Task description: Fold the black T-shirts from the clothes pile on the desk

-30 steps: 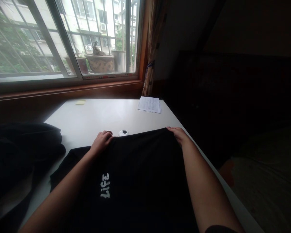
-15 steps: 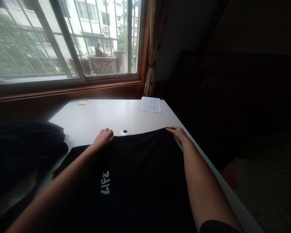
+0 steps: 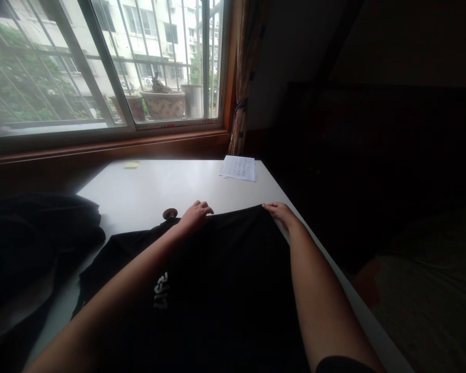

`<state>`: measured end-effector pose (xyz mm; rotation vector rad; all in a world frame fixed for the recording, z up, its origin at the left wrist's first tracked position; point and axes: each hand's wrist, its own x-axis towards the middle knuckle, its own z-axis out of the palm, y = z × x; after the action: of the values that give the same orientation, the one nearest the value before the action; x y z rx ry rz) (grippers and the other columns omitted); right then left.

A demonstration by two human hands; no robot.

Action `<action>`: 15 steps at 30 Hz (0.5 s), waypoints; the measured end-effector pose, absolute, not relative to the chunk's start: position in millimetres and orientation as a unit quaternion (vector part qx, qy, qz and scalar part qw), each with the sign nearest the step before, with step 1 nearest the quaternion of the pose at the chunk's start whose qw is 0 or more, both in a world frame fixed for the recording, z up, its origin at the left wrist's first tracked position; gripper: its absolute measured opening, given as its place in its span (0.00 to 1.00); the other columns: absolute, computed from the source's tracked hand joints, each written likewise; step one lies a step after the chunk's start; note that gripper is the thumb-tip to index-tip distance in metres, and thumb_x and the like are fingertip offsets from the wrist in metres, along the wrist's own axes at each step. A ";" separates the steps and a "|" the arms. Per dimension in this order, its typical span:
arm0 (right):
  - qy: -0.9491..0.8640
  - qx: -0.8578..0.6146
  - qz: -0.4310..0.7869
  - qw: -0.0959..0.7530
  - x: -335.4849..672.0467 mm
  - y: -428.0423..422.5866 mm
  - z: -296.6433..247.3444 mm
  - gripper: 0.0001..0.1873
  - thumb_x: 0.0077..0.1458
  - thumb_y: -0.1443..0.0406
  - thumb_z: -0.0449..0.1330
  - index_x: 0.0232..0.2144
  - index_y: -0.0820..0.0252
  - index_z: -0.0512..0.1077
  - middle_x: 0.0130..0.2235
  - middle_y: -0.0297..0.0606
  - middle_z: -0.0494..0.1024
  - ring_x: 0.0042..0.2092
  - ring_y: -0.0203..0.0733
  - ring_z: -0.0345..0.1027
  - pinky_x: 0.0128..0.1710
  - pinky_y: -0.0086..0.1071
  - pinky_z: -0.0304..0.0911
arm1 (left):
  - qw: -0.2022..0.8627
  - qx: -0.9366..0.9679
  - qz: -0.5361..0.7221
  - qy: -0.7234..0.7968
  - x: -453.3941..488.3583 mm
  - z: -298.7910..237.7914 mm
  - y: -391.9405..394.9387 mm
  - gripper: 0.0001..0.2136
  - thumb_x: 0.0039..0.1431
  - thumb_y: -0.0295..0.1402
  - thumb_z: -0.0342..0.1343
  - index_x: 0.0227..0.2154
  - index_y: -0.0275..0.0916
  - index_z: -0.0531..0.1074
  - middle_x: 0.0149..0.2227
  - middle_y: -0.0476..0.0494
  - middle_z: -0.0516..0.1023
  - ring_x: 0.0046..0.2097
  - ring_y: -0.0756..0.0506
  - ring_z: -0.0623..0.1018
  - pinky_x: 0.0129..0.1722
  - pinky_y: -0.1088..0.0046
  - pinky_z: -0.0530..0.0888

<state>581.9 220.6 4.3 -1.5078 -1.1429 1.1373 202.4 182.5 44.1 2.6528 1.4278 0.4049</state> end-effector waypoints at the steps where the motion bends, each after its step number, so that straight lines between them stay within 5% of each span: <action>1: -0.459 -0.608 0.458 0.459 581.6 221.6 3.5 0.17 0.39 0.58 0.77 0.30 0.59 0.80 0.34 0.43 0.84 0.35 0.46 0.78 0.35 0.35 0.73 | 0.052 0.871 0.134 0.469 207.3 41.2 183.6 0.09 0.66 0.34 0.56 0.46 0.42 0.78 0.48 0.42 0.76 0.51 0.40 0.70 0.50 0.66 0.72; 9: -0.444 -0.572 0.441 0.529 586.0 227.8 -3.9 0.16 0.36 0.56 0.76 0.28 0.55 0.79 0.39 0.40 0.84 0.42 0.50 0.78 0.40 0.38 0.73 | 0.050 0.864 0.143 0.481 226.6 34.9 188.9 0.10 0.68 0.30 0.49 0.38 0.39 0.77 0.43 0.39 0.75 0.46 0.41 0.72 0.44 0.66 0.73; 15: -0.463 -0.529 0.436 0.562 587.3 223.9 -2.6 0.16 0.37 0.55 0.76 0.20 0.55 0.74 0.47 0.38 0.83 0.54 0.50 0.73 0.57 0.42 0.65 | 0.062 0.855 0.148 0.493 230.5 30.8 193.4 0.10 0.68 0.30 0.49 0.38 0.37 0.76 0.42 0.37 0.75 0.46 0.40 0.72 0.47 0.65 0.72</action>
<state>587.3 223.9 -2.6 -1.2448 -1.0912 1.0267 230.5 193.4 30.8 2.5851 1.4907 0.4481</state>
